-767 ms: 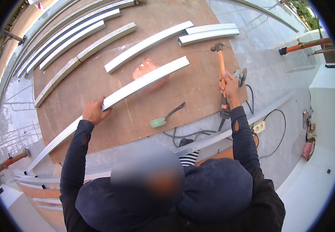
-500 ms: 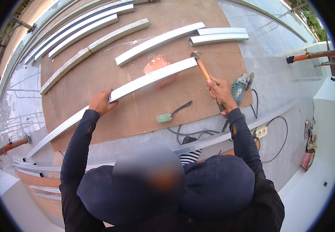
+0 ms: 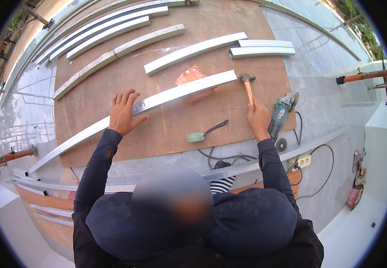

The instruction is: The person shapes metal profiles using a hammer, measures them with a tape measure, and joins the sections together on a wooden workspace.

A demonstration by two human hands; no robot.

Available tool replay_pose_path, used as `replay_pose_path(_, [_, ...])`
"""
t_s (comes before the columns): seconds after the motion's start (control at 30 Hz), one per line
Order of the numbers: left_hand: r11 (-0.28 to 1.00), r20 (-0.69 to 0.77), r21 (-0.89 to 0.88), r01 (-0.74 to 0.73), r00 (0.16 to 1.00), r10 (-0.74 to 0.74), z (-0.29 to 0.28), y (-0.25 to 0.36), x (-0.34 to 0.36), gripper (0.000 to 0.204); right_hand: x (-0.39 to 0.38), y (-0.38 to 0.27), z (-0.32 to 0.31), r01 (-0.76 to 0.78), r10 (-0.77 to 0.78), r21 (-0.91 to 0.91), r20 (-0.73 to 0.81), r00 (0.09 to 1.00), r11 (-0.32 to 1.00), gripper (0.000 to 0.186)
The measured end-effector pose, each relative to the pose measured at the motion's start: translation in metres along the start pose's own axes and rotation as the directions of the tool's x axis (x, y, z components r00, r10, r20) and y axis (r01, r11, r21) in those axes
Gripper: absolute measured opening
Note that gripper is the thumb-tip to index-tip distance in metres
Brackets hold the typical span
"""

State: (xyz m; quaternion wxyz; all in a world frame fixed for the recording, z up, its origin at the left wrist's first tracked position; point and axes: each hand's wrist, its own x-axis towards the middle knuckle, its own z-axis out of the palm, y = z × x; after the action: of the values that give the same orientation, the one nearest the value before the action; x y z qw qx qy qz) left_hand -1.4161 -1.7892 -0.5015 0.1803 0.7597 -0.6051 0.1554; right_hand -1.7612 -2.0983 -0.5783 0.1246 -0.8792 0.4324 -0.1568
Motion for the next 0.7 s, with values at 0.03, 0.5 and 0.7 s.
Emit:
replay_pose_path(0.03, [0.999,-0.034,-0.021,0.032,0.999,-0.032,-0.002,0.007,-0.007,0.043,-0.004,-0.006,-0.005,-0.052,0.054,-0.043,0.041,0.998,0.998,0.044])
replay_pose_path(0.5, [-0.080,0.804,-0.567,0.820,0.530,-0.271,0.060,0.118,-0.091,0.041,-0.068,-0.148,0.008,0.103,-0.505,0.659,0.457,0.732,0.745,0.041])
replay_pose_path(0.7, [-0.419,0.874,-0.485,0.768,0.448,-0.190,0.023,0.109,-0.072,0.035,-0.065,-0.182,-0.009,0.129,-0.528,0.713,0.372,0.763,0.689,0.038])
